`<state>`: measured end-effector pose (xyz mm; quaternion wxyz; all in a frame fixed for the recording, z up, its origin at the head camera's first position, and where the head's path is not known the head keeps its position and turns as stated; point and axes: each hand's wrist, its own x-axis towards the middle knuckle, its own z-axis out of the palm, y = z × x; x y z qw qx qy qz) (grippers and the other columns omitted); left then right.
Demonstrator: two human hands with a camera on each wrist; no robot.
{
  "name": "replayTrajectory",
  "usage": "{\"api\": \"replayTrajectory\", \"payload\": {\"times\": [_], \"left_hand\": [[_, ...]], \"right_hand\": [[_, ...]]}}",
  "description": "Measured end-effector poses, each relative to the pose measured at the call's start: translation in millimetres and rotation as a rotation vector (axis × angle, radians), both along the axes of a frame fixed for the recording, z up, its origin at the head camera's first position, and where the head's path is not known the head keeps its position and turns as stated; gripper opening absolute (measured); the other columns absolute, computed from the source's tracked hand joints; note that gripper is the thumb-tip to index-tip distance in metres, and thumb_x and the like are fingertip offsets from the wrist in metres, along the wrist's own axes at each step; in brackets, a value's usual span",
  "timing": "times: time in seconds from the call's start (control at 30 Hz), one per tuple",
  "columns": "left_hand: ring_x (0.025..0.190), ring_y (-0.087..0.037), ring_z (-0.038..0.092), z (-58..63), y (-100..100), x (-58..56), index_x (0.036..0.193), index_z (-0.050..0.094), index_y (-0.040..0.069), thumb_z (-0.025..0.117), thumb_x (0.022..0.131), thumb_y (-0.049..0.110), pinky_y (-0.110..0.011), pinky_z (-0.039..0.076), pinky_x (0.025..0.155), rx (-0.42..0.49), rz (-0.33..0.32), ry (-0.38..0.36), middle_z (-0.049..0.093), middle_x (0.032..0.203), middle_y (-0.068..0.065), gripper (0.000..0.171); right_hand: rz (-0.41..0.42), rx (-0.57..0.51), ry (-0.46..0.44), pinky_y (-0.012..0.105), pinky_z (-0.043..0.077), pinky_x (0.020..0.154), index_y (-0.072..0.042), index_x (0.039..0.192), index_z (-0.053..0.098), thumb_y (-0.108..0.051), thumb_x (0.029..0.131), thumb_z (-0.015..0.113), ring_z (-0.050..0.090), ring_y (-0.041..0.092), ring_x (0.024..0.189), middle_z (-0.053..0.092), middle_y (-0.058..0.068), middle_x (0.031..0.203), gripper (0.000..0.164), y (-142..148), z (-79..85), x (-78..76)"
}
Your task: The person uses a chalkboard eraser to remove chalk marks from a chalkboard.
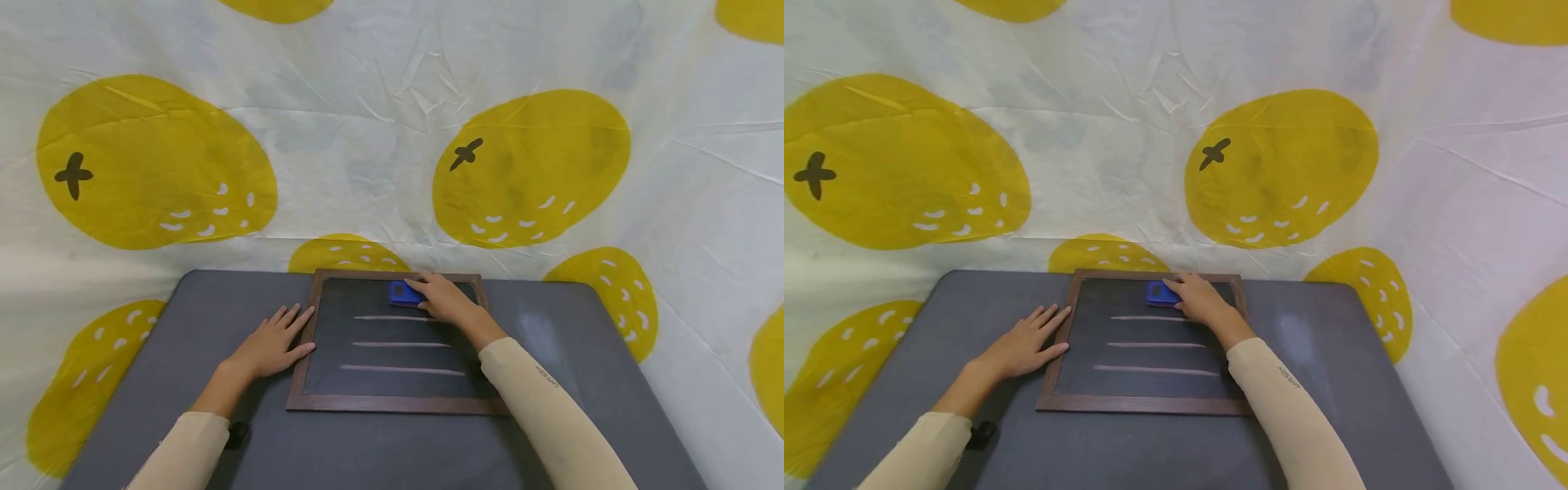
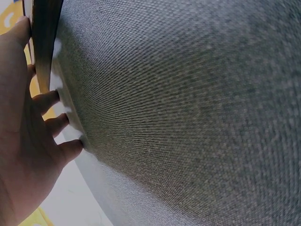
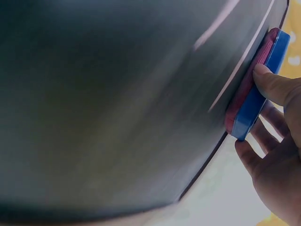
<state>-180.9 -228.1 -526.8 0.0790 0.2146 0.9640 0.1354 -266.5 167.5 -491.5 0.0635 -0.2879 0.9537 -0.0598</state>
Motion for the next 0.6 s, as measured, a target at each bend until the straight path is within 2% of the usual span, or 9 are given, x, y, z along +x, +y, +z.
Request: {"api": "replayTrajectory", "payload": {"times": [0.13,0.33,0.6], "left_hand": [[0.154,-0.052,0.023,1.9,0,1.2,0.166,0.027,0.018,0.05,0.104,0.059,-0.076,0.024,0.116,0.003,-0.002,-0.001,0.028,0.167,-0.023,0.078],[0.153,-0.052,0.024,4.2,0,1.5,0.166,0.028,0.018,0.051,0.104,0.058,-0.076,0.025,0.115,0.005,0.002,-0.008,0.029,0.167,-0.023,0.078],[0.154,-0.052,0.024,7.0,1,0.6,0.166,0.027,0.019,0.051,0.103,0.059,-0.075,0.025,0.116,0.0,0.003,-0.023,0.029,0.167,-0.023,0.078]], "right_hand": [[0.002,-0.041,0.014,0.054,0.046,0.111,-0.007,0.155,0.048,-0.014,0.097,0.073,0.054,0.04,0.132,0.054,0.02,0.147,0.064,24,2.5,5.4],[-0.03,-0.099,-0.012,0.058,0.044,0.111,-0.005,0.154,0.049,-0.012,0.094,0.076,0.053,0.044,0.134,0.054,0.023,0.147,0.065,56,4.0,6.3],[-0.062,-0.114,-0.064,0.061,0.042,0.112,-0.004,0.154,0.049,-0.014,0.095,0.075,0.049,0.048,0.137,0.051,0.026,0.15,0.065,75,8.5,4.1]]}}
